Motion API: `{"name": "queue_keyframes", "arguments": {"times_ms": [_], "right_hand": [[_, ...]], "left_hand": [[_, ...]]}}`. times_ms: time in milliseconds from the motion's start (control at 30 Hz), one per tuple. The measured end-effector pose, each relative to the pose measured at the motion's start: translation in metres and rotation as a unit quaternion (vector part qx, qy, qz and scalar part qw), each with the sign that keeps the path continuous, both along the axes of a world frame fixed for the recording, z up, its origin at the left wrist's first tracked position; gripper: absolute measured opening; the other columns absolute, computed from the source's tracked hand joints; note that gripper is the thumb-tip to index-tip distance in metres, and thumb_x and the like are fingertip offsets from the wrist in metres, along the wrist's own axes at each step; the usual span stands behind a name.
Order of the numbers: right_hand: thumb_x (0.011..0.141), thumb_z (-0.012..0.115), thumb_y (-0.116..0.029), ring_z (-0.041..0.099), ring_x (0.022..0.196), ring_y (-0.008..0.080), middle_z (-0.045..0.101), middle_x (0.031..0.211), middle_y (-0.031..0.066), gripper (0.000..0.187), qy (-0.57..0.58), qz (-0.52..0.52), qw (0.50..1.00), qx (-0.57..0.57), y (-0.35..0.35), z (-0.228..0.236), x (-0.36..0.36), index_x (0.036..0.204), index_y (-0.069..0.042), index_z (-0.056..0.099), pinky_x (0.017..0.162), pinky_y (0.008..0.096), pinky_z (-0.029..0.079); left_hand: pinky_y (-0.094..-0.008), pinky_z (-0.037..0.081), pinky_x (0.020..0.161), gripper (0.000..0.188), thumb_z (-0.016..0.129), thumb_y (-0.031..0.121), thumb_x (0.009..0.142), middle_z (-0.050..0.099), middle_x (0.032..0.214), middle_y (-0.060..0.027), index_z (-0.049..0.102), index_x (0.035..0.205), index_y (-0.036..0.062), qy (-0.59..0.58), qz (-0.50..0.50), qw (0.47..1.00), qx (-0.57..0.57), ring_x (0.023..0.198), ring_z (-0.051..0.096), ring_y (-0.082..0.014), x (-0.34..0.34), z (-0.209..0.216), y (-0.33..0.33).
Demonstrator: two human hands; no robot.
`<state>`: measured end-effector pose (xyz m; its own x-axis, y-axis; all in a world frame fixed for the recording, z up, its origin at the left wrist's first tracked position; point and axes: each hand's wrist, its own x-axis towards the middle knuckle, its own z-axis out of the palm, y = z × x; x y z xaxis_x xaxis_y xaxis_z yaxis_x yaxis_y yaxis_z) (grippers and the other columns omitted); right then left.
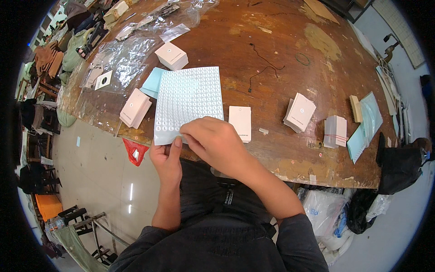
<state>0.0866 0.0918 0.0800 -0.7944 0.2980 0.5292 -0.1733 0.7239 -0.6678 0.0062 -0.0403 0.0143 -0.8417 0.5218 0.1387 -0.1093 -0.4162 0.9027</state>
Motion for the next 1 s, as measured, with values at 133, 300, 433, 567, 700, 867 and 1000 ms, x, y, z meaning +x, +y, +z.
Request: {"name": "queue_keyframes", "arguments": {"times_ms": [133, 300, 433, 567, 700, 867, 1000], "right_hand": [[0.074, 0.072, 0.001, 0.065, 0.074, 0.0275, 0.067, 0.081, 0.01, 0.017, 0.009, -0.035, 0.999, 0.039, 0.016, -0.001, 0.013, 0.09, -0.004, 0.066, 0.067, 0.0347, 0.052], [0.068, 0.071, 0.006, 0.061, 0.074, 0.0265, 0.065, 0.081, 0.0068, 0.023, -0.021, -0.124, 0.973, 0.192, 0.056, -0.006, 0.046, 0.087, -0.005, 0.063, 0.066, 0.0354, 0.049], [0.07, 0.068, -0.005, 0.059, 0.079, 0.0218, 0.062, 0.08, 0.0036, 0.018, -0.077, -0.122, 0.948, 0.285, 0.063, -0.016, 0.057, 0.086, -0.008, 0.061, 0.067, 0.0356, 0.046], [0.07, 0.063, -0.011, 0.057, 0.079, 0.0205, 0.06, 0.078, 0.0024, 0.016, -0.109, -0.102, 0.925, 0.35, 0.058, -0.019, 0.056, 0.086, -0.009, 0.06, 0.07, 0.0349, 0.045], [0.074, 0.064, -0.012, 0.058, 0.083, 0.0211, 0.061, 0.08, 0.0018, 0.014, -0.141, -0.072, 0.929, 0.335, 0.058, -0.014, 0.058, 0.087, -0.009, 0.06, 0.073, 0.0352, 0.045], [0.079, 0.072, -0.028, 0.055, 0.11, 0.03, 0.062, 0.113, 0.0104, 0.033, -0.183, -0.091, 0.948, 0.245, 0.066, -0.002, 0.069, 0.104, -0.008, 0.065, 0.091, 0.0417, 0.045], [0.075, 0.076, -0.036, 0.05, 0.121, 0.0356, 0.054, 0.133, 0.0153, 0.049, -0.249, -0.06, 0.94, 0.224, 0.071, 0.001, 0.072, 0.117, -0.011, 0.067, 0.102, 0.0446, 0.041]], "left_hand": [[-0.0283, 0.045, 0.094, 0.032, 0.065, 0.0, 0.09, 0.062, 0.116, -0.0085, 0.055, 0.12, -0.004, 0.014, -0.001, 1.0, -0.014, 0.105, 0.058, -0.0124, -0.002, -0.003, -0.004], [-0.035, 0.045, 0.097, 0.037, 0.058, 0.005, 0.092, 0.059, 0.122, -0.0108, 0.049, 0.127, -0.0027, -0.087, 0.042, 0.995, 0.036, 0.111, 0.057, -0.018, -0.016, -0.008, -0.004], [-0.0393, 0.046, 0.098, 0.042, 0.051, 0.009, 0.093, 0.054, 0.128, -0.0131, 0.043, 0.133, -0.0013, -0.117, 0.031, 0.988, 0.091, 0.117, 0.055, -0.0227, -0.021, -0.008, -0.002], [-0.0393, 0.046, 0.098, 0.042, 0.05, 0.009, 0.093, 0.053, 0.129, -0.0132, 0.042, 0.134, -0.0008, -0.115, 0.025, 0.988, 0.096, 0.118, 0.054, -0.0228, -0.019, -0.006, -0.003], [-0.0391, 0.046, 0.098, 0.042, 0.05, 0.008, 0.093, 0.054, 0.129, -0.0135, 0.042, 0.134, -0.0013, -0.119, 0.027, 0.988, 0.095, 0.117, 0.055, -0.023, -0.019, -0.006, -0.003], [-0.039, 0.046, 0.098, 0.041, 0.05, 0.007, 0.093, 0.055, 0.128, -0.0135, 0.043, 0.133, -0.0022, -0.114, 0.026, 0.988, 0.099, 0.116, 0.055, -0.023, -0.019, -0.008, -0.003], [-0.0386, 0.046, 0.097, 0.04, 0.05, 0.007, 0.094, 0.055, 0.127, -0.0135, 0.043, 0.132, -0.0022, -0.116, 0.026, 0.988, 0.096, 0.115, 0.056, -0.0226, -0.019, -0.008, -0.002]]}}
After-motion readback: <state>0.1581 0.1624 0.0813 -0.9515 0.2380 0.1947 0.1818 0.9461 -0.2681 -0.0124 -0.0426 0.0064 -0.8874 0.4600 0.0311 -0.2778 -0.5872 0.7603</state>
